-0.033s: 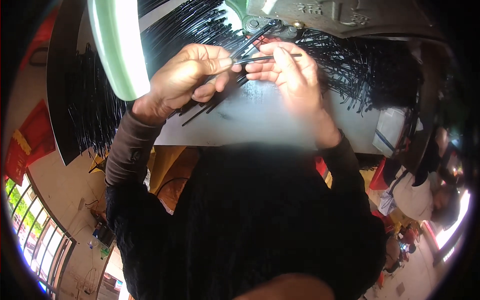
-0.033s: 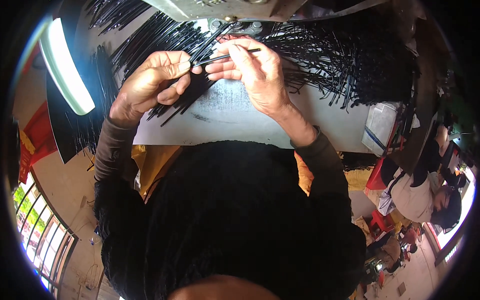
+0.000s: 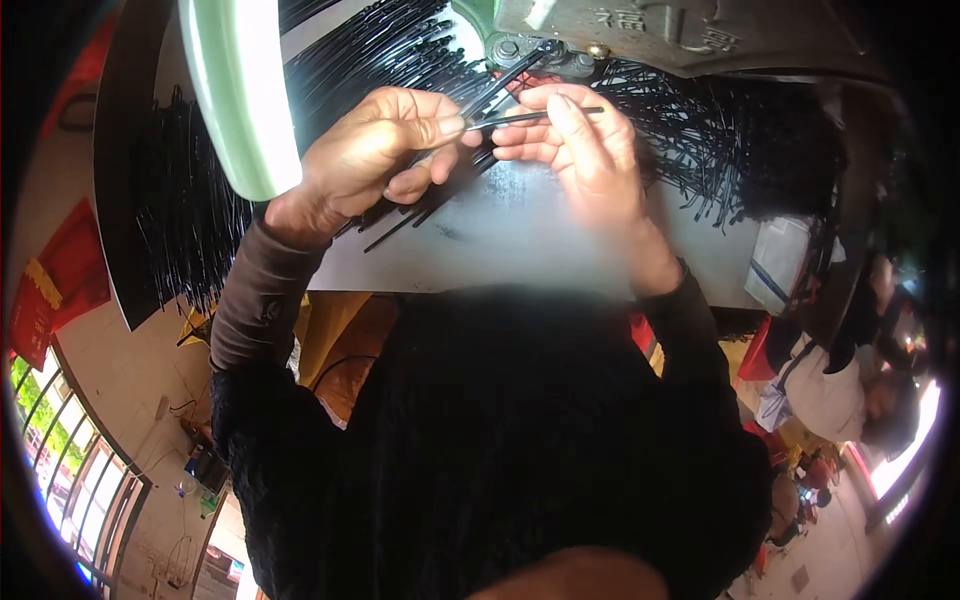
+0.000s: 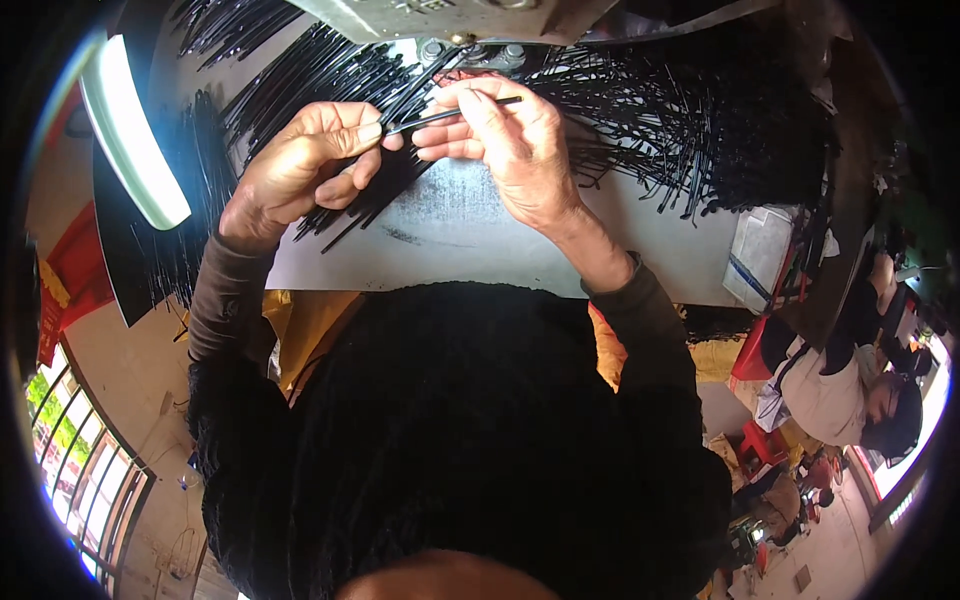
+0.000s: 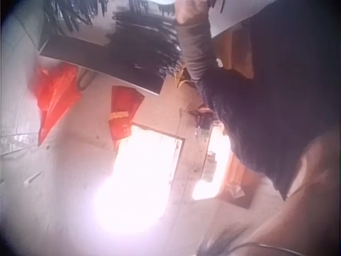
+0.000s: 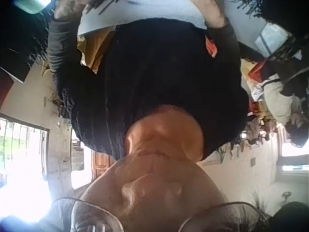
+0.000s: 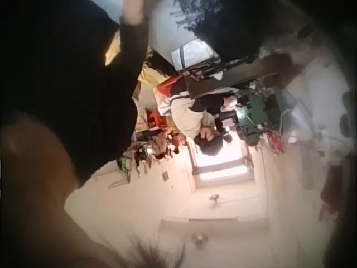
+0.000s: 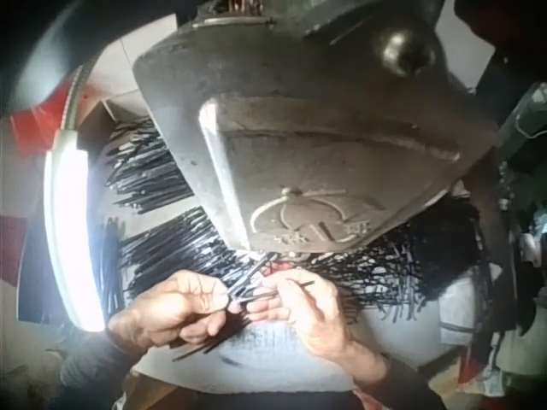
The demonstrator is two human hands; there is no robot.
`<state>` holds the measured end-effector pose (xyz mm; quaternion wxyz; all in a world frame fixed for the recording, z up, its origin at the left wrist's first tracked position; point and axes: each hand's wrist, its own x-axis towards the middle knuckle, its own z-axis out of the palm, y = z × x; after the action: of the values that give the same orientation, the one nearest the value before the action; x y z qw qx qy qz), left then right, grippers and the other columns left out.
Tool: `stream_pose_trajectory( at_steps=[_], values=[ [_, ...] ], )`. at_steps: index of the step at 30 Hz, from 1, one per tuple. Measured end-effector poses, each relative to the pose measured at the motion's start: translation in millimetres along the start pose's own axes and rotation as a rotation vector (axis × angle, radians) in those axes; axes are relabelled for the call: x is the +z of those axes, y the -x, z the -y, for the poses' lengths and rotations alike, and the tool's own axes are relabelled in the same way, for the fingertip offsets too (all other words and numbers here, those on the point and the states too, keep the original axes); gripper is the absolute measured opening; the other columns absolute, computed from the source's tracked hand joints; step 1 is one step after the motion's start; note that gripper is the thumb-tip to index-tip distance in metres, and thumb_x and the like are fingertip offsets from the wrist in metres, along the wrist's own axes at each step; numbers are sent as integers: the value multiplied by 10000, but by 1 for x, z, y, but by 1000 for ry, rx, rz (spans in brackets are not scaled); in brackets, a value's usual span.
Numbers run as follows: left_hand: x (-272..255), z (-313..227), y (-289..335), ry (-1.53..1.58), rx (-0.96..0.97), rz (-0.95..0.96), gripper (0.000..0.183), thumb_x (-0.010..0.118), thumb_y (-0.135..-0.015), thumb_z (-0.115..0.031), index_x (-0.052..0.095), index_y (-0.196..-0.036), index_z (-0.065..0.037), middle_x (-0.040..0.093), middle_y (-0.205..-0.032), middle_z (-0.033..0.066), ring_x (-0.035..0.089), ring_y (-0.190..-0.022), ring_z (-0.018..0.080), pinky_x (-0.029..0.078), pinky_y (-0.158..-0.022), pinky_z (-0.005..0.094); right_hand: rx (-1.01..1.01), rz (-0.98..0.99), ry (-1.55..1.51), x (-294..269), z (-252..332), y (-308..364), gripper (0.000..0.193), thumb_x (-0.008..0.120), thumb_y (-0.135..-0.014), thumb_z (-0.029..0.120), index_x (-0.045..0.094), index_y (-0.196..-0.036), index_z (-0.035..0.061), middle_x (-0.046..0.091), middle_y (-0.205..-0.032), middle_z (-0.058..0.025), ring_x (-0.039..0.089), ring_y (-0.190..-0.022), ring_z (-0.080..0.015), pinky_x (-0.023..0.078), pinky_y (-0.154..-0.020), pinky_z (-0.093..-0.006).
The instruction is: The person assembles thin black rods into a mechanical fixture for manufacturing.
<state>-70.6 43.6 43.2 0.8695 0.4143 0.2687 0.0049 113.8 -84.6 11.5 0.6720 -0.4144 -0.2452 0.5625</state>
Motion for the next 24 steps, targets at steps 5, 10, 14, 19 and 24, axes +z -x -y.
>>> stream_pose_trajectory(
  at_steps=[5,10,14,19,24],
  values=[
    [-1,2,-1,-10,-17,14,256,511,-989,-185,603,-961,53,594,-669,75,406,-392,43,325,-363,177,60,32,-10,-4,-1,-4,243,461,-1008,126,543,-1097,-84,634,-983,-184,695,-853,-288,605,-744,-380],
    [1,5,11,-50,24,-79,269,492,-998,-192,610,-971,48,644,-719,114,489,-430,77,394,-406,181,97,37,-82,-1,-4,-9,257,455,-1014,146,527,-1114,-79,627,-989,-188,692,-873,-305,602,-764,-399],
    [-8,8,18,-147,24,-127,267,483,-1001,-197,606,-932,29,646,-702,95,494,-430,69,398,-413,175,102,77,-131,-3,-7,-19,263,434,-1023,168,510,-1132,-59,618,-989,-187,690,-878,-319,600,-774,-429],
    [12,-4,26,-543,123,-200,241,497,-998,-188,600,-904,8,620,-667,58,485,-433,52,389,-414,183,117,131,-189,4,1,-24,259,402,-1032,166,517,-1133,-42,632,-944,-177,692,-847,-321,601,-771,-449],
    [6,6,19,-27,145,-299,322,391,-1033,-217,566,-1038,53,664,-828,124,631,-589,163,536,-555,255,12,53,-365,-26,-5,-10,334,383,-1037,258,565,-1085,-17,676,-966,-170,689,-878,-289,567,-841,-484]
  ],
)
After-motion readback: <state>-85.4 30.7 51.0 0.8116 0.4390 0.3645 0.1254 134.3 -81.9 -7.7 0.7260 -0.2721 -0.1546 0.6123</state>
